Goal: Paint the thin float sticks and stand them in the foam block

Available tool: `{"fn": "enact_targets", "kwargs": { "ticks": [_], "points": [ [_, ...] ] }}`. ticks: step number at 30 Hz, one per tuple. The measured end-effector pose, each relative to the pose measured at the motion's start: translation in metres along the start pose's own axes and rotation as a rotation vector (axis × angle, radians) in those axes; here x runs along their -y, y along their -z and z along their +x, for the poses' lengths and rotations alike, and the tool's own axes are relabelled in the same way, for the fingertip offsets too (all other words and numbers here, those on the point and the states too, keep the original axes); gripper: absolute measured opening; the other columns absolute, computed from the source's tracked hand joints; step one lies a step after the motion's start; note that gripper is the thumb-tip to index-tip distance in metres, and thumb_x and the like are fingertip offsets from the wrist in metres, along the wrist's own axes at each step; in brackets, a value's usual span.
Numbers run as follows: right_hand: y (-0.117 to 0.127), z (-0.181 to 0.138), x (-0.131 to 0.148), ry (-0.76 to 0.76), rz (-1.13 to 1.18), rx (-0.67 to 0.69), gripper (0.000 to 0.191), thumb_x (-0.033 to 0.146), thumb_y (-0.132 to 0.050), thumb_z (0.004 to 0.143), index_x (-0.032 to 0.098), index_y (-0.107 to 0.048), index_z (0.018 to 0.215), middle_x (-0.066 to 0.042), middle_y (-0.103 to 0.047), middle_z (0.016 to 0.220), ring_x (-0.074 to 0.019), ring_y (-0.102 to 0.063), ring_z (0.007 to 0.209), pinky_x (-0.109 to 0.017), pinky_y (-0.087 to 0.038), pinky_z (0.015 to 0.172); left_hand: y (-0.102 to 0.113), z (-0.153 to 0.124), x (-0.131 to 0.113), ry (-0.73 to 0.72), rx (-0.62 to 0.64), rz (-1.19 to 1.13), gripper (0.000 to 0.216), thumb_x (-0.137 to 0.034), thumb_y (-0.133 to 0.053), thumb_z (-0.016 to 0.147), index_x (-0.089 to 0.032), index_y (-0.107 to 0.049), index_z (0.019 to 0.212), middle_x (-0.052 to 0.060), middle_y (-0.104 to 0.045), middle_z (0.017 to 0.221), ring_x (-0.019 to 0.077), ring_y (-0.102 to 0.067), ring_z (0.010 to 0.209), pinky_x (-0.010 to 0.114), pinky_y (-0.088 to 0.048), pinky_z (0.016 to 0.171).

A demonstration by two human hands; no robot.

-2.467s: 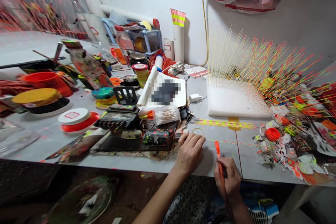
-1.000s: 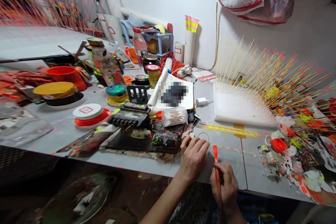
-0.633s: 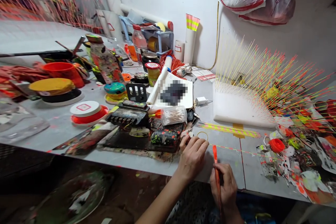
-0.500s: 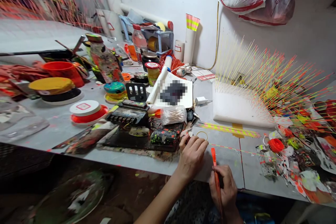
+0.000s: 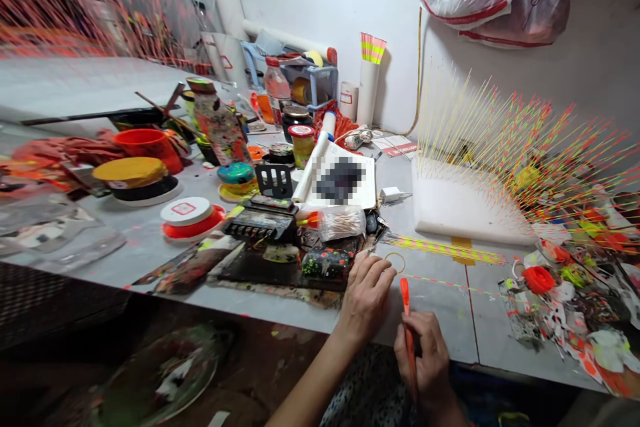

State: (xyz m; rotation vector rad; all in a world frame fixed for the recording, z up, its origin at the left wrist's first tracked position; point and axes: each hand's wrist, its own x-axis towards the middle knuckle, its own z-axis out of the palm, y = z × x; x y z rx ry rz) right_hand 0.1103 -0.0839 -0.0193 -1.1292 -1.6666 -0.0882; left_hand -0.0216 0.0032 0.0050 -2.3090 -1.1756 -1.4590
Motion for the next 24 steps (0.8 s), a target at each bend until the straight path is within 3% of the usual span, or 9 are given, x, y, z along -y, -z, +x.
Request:
{"fn": "enact_targets", "kwargs": {
  "ticks": [24],
  "points": [
    [-0.0074, -0.0017, -0.0076, -0.006, -0.057, 0.011, 0.018, 0.012, -0.052, 0.097, 0.019, -0.061, 0.111, -0.005, -0.067, 0.089, -0.0163, -0.066, 0.081, -0.028, -0.058, 0.073, -0.0027, -0.0057, 0.0006, 0.021, 0.010, 0.005, 0.024, -0.012, -0.045, 0.093, -0.021, -0.067, 0.098, 0.003, -0.073, 0.098, 0.0168, -0.061, 0.105, 0.036, -0.039, 0.110]
  ]
}}
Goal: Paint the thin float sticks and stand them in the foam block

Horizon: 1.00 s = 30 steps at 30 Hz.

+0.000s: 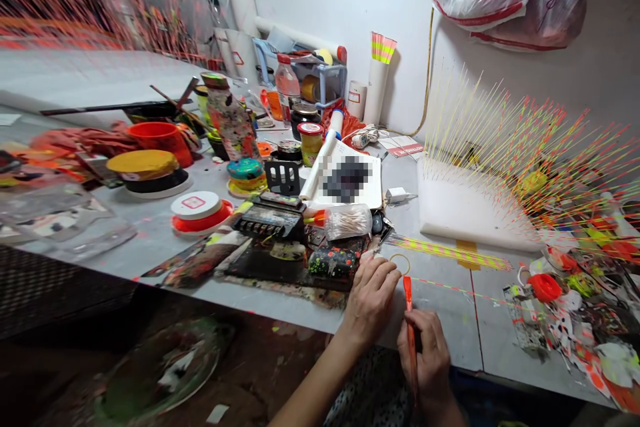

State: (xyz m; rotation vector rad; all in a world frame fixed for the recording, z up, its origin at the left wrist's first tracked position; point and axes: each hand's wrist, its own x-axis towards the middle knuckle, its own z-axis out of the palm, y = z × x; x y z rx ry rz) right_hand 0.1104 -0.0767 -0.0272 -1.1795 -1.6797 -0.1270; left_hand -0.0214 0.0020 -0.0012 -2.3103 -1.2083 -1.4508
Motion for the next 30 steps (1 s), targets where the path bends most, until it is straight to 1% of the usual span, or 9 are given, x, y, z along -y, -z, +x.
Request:
{"fn": "enact_targets", "kwargs": {
  "ticks": [4, 7, 11, 15, 20, 23, 26, 28, 30],
  "points": [
    [0.001, 0.000, 0.000, 0.001, 0.000, -0.006, 0.017, 0.012, -0.052, 0.097, 0.019, -0.061, 0.111, -0.006, -0.067, 0.089, -0.0162, -0.066, 0.082, -0.027, -0.058, 0.073, -0.001, 0.000, 0.000, -0.005, -0.011, -0.001, 0.023, -0.012, -0.045, 0.093, -0.020, -0.066, 0.097, 0.003, -0.073, 0.098, 0.0169, -0.061, 0.105, 0.035, -0.039, 0.110],
    [0.003, -0.001, 0.003, -0.010, 0.014, -0.009, 0.018, 0.011, -0.051, 0.097, 0.019, -0.061, 0.110, -0.006, -0.067, 0.088, -0.0165, -0.066, 0.080, -0.028, -0.058, 0.072, -0.001, -0.001, 0.000, 0.007, 0.011, -0.001, 0.022, -0.012, -0.047, 0.091, -0.021, -0.067, 0.098, 0.003, -0.073, 0.098, 0.0167, -0.062, 0.105, 0.035, -0.039, 0.109],
    [0.006, 0.002, 0.008, 0.004, 0.064, -0.032, 0.023, 0.007, -0.051, 0.094, 0.019, -0.060, 0.111, -0.005, -0.066, 0.085, -0.0164, -0.066, 0.076, -0.028, -0.058, 0.069, -0.001, -0.002, 0.001, 0.014, 0.021, -0.002, 0.024, -0.012, -0.048, 0.090, -0.022, -0.067, 0.100, 0.003, -0.073, 0.099, 0.0170, -0.062, 0.105, 0.036, -0.040, 0.109],
    [0.013, 0.003, 0.012, 0.052, 0.142, -0.051, 0.027, 0.003, -0.052, 0.089, 0.020, -0.059, 0.110, -0.004, -0.065, 0.081, -0.0155, -0.064, 0.070, -0.027, -0.057, 0.063, -0.002, 0.003, 0.003, 0.001, -0.021, -0.032, 0.022, -0.010, -0.048, 0.090, -0.022, -0.066, 0.097, 0.003, -0.071, 0.097, 0.0175, -0.062, 0.104, 0.037, -0.041, 0.107],
    [0.030, -0.007, 0.014, 0.098, 0.178, -0.049, 0.029, 0.004, -0.051, 0.086, 0.022, -0.056, 0.108, -0.002, -0.063, 0.077, -0.0156, -0.062, 0.063, -0.030, -0.057, 0.057, -0.001, 0.013, 0.002, 0.000, -0.110, -0.085, 0.019, -0.010, -0.052, 0.090, -0.024, -0.064, 0.087, 0.003, -0.066, 0.087, 0.0189, -0.060, 0.097, 0.038, -0.044, 0.098],
    [0.043, -0.013, 0.013, 0.137, 0.172, -0.113, 0.031, 0.003, -0.050, 0.082, 0.022, -0.056, 0.106, -0.001, -0.062, 0.073, -0.0164, -0.061, 0.056, -0.031, -0.055, 0.050, 0.002, 0.020, -0.003, 0.026, -0.126, -0.156, 0.012, -0.016, -0.059, 0.090, -0.025, -0.064, 0.085, 0.001, -0.061, 0.079, 0.0180, -0.059, 0.088, 0.037, -0.044, 0.091],
    [0.053, -0.017, 0.008, 0.175, 0.165, -0.211, 0.033, 0.003, -0.049, 0.080, 0.023, -0.056, 0.105, 0.001, -0.060, 0.068, -0.0159, -0.059, 0.049, -0.030, -0.054, 0.044, 0.000, 0.027, -0.011, 0.052, -0.126, -0.293, 0.009, -0.020, -0.059, 0.092, -0.025, -0.065, 0.086, -0.001, -0.060, 0.075, 0.0148, -0.058, 0.079, 0.032, -0.046, 0.081],
    [0.059, -0.018, 0.003, 0.168, 0.142, -0.294, 0.031, 0.002, -0.049, 0.079, 0.023, -0.057, 0.102, 0.001, -0.059, 0.066, -0.0154, -0.057, 0.046, -0.028, -0.052, 0.041, -0.006, 0.033, -0.018, 0.082, -0.102, -0.421, 0.007, -0.023, -0.059, 0.092, -0.024, -0.065, 0.089, -0.002, -0.062, 0.077, 0.0132, -0.059, 0.076, 0.028, -0.048, 0.074],
    [0.068, -0.018, -0.004, 0.133, 0.109, -0.402, 0.029, 0.002, -0.050, 0.080, 0.022, -0.058, 0.099, 0.000, -0.059, 0.066, -0.0152, -0.056, 0.045, -0.028, -0.050, 0.040, -0.017, 0.042, -0.025, 0.136, -0.069, -0.531, 0.008, -0.027, -0.059, 0.092, -0.023, -0.065, 0.090, -0.001, -0.066, 0.079, 0.0128, -0.062, 0.075, 0.026, -0.050, 0.070]
  ]
}}
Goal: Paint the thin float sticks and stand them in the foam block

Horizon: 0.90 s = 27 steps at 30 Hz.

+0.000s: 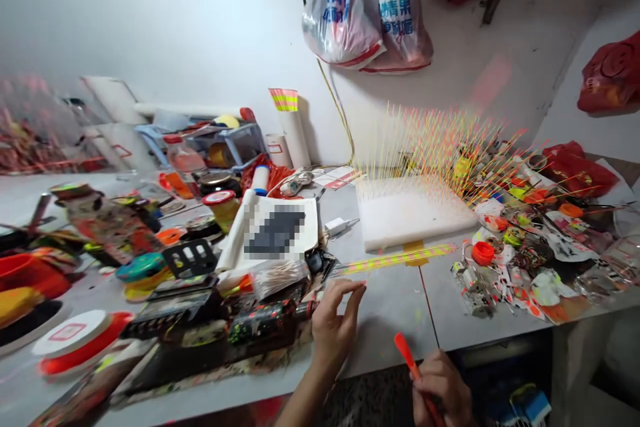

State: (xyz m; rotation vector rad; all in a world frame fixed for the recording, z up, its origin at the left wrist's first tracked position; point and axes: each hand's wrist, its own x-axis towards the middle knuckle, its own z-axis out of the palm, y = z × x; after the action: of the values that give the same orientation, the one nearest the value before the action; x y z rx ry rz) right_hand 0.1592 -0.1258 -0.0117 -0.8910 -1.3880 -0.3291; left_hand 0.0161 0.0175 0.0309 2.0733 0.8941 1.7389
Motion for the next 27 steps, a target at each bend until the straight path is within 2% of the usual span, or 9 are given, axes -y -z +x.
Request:
{"fn": "enact_targets", "kwargs": {
  "ticks": [2, 5, 9, 14, 17, 22, 27],
  "points": [
    [0.014, 0.004, -0.008, -0.033, -0.039, -0.043, 0.028, 0.001, -0.052, 0.080, 0.023, -0.058, 0.098, 0.000, -0.060, 0.067, -0.0158, -0.057, 0.048, -0.029, -0.052, 0.044, -0.018, 0.012, -0.001, 0.072, 0.028, -0.050, 0.014, -0.033, -0.059, 0.092, -0.021, -0.066, 0.089, 0.000, -0.069, 0.079, 0.0133, -0.065, 0.074, 0.026, -0.053, 0.069],
    [0.042, 0.012, -0.021, -0.068, -0.090, -0.030, 0.028, 0.002, -0.054, 0.083, 0.023, -0.059, 0.100, -0.001, -0.064, 0.073, -0.0166, -0.062, 0.058, -0.030, -0.055, 0.054, -0.053, 0.034, -0.001, 0.139, 0.116, -0.068, 0.022, -0.040, -0.061, 0.090, -0.020, -0.068, 0.085, 0.001, -0.072, 0.077, 0.0141, -0.068, 0.073, 0.026, -0.054, 0.070],
    [0.068, 0.020, -0.041, -0.072, -0.133, -0.051, 0.024, 0.004, -0.055, 0.086, 0.020, -0.060, 0.101, -0.004, -0.067, 0.081, -0.0176, -0.066, 0.069, -0.032, -0.056, 0.063, -0.113, 0.056, 0.004, 0.129, 0.222, -0.087, 0.024, -0.042, -0.061, 0.088, -0.020, -0.069, 0.083, 0.001, -0.073, 0.075, 0.0145, -0.069, 0.071, 0.025, -0.054, 0.067],
    [0.066, 0.021, -0.056, -0.060, -0.120, -0.052, 0.025, 0.002, -0.053, 0.086, 0.019, -0.060, 0.103, -0.005, -0.065, 0.081, -0.0168, -0.064, 0.070, -0.031, -0.056, 0.062, -0.194, 0.064, 0.019, 0.096, 0.258, -0.071, 0.019, -0.036, -0.060, 0.090, -0.021, -0.068, 0.081, 0.001, -0.071, 0.078, 0.0139, -0.066, 0.073, 0.026, -0.052, 0.067],
    [0.061, 0.020, -0.062, -0.082, -0.112, -0.050, 0.025, 0.004, -0.051, 0.087, 0.019, -0.060, 0.104, -0.004, -0.063, 0.080, -0.0158, -0.062, 0.068, -0.030, -0.056, 0.060, -0.231, 0.066, 0.028, 0.068, 0.256, -0.049, 0.014, -0.031, -0.062, 0.089, -0.022, -0.068, 0.079, 0.002, -0.069, 0.082, 0.0156, -0.064, 0.084, 0.028, -0.050, 0.075],
    [0.056, 0.017, -0.073, -0.128, -0.141, -0.109, 0.029, 0.002, -0.050, 0.084, 0.020, -0.060, 0.104, -0.004, -0.064, 0.076, -0.0169, -0.064, 0.064, -0.030, -0.056, 0.056, -0.268, 0.068, 0.036, 0.056, 0.225, 0.031, 0.013, -0.026, -0.062, 0.089, -0.022, -0.071, 0.082, 0.004, -0.063, 0.083, 0.0182, -0.057, 0.089, 0.032, -0.045, 0.081],
    [0.048, 0.005, -0.081, -0.116, -0.188, -0.179, 0.035, 0.000, -0.050, 0.078, 0.023, -0.061, 0.103, -0.002, -0.065, 0.070, -0.0185, -0.061, 0.052, -0.032, -0.054, 0.046, -0.281, 0.064, 0.038, 0.079, 0.211, 0.139, 0.011, -0.026, -0.065, 0.087, -0.023, -0.075, 0.083, 0.005, -0.060, 0.084, 0.0201, -0.054, 0.088, 0.034, -0.040, 0.080]
  ]
}}
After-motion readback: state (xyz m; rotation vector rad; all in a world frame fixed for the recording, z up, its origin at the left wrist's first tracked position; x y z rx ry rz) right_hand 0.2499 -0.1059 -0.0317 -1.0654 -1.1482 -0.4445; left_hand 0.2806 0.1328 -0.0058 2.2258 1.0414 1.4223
